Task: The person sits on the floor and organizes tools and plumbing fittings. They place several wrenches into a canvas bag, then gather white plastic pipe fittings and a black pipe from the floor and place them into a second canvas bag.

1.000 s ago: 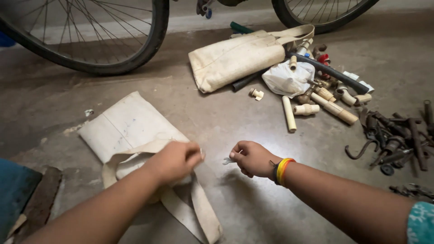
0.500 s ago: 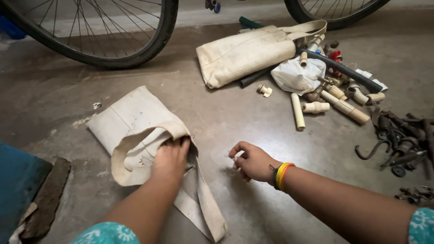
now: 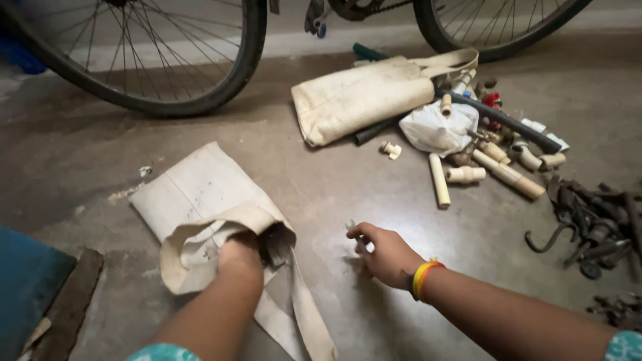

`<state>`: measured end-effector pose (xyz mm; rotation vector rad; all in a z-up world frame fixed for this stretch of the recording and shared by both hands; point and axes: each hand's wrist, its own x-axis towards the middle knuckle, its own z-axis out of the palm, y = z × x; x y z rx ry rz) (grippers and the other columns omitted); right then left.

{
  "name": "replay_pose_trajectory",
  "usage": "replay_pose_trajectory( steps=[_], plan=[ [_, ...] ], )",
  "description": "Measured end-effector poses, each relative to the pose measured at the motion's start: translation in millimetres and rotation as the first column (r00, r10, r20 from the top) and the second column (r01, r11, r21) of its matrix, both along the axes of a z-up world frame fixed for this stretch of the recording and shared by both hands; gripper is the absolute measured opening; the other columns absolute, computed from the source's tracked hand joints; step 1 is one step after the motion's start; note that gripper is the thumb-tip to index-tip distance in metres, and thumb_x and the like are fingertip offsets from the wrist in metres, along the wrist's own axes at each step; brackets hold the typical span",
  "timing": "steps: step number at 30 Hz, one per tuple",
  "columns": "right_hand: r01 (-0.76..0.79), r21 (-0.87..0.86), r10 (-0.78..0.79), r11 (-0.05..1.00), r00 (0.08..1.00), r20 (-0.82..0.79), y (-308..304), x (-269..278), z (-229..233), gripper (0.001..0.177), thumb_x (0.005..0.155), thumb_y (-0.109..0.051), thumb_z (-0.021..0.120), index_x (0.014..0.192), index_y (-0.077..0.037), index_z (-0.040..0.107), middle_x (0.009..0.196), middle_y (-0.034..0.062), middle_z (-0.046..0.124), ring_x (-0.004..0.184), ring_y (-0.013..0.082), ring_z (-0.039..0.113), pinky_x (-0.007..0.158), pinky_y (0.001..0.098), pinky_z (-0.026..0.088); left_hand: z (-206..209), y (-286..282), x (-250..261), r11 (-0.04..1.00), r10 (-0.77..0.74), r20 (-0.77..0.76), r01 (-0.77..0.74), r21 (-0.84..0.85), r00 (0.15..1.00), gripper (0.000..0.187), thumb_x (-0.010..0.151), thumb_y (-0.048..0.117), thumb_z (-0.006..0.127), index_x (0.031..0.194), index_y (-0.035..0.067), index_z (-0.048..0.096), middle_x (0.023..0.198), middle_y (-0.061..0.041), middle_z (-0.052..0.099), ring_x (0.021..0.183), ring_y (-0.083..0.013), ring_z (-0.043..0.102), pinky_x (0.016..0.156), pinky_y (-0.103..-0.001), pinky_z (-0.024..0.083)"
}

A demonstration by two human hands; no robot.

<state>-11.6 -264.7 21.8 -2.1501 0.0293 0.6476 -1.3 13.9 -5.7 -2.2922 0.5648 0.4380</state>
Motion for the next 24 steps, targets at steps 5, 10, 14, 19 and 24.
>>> replay_pose_trajectory(
  steps=[5,10,14,19,24],
  plan=[
    [0.034,-0.202,0.004,0.979,0.982,0.187,-32.0,10.1,-0.5,0.035,0.092,-0.009,0.063,0.126,-0.017,0.056,0.108,0.0133,0.08,0.097,0.0256,0.075,0.087,0.0366,0.058,7.2,-17.7,-6.1,0.967,-0.074,0.003,0.072,-0.245,0.997,0.036,0.105,0.02,0.05,0.134,-0.001,0.057,0.138,-0.017,0.052,0.13,-0.0341,0.047,0.107,-0.046,0.036],
    [0.051,-0.19,-0.026,0.98,0.991,0.132,-74.6,28.6,-21.9,0.036,0.09,-0.009,0.06,0.125,-0.017,0.054,0.117,0.0121,0.078,0.106,0.0275,0.077,0.091,0.037,0.06,29.4,0.2,-28.4,0.743,-0.502,0.151,0.514,-0.428,0.852,0.044,0.099,0.022,0.052,0.135,-0.003,0.056,0.138,-0.02,0.053,0.129,-0.0369,0.05,0.11,-0.048,0.037],
    [0.064,-0.366,0.074,0.928,0.934,0.351,-79.3,30.4,-47.3,0.034,0.083,-0.005,0.063,0.116,-0.013,0.063,0.122,0.0127,0.073,0.116,0.0328,0.067,0.1,0.0394,0.053,44.3,5.4,-35.3,0.694,-0.369,0.579,0.63,-0.349,0.727,0.083,0.078,0.027,0.058,0.154,0.006,0.03,0.157,-0.022,0.035,0.14,-0.042,0.037,0.109,-0.055,0.025],
    [-0.014,-0.182,0.082,0.983,0.926,0.368,2.5,-0.7,-52.7,0.041,0.086,-0.022,0.074,0.123,-0.009,0.061,0.123,0.0152,0.067,0.116,0.0329,0.065,0.101,0.0384,0.052,69.6,9.7,-25.1,0.91,0.344,0.331,-0.225,-0.348,0.879,0.092,0.081,0.023,0.058,0.158,0.009,0.01,0.165,-0.029,0.023,0.147,-0.05,0.03,0.109,-0.057,0.033],
    [0.029,0.113,-0.021,0.993,0.997,-0.075,92.9,-9.1,-62.7,0.067,0.089,-0.035,0.073,0.141,-0.005,0.045,0.135,0.0185,0.065,0.122,0.0273,0.068,0.104,0.0345,0.054,57.1,3.1,-32.7,0.752,0.497,0.082,-0.381,-0.538,0.864,0.083,0.092,0.014,0.059,0.162,0.013,0.013,0.14,-0.014,0.046,0.123,-0.034,0.055,0.094,-0.038,0.056]
  ],
)
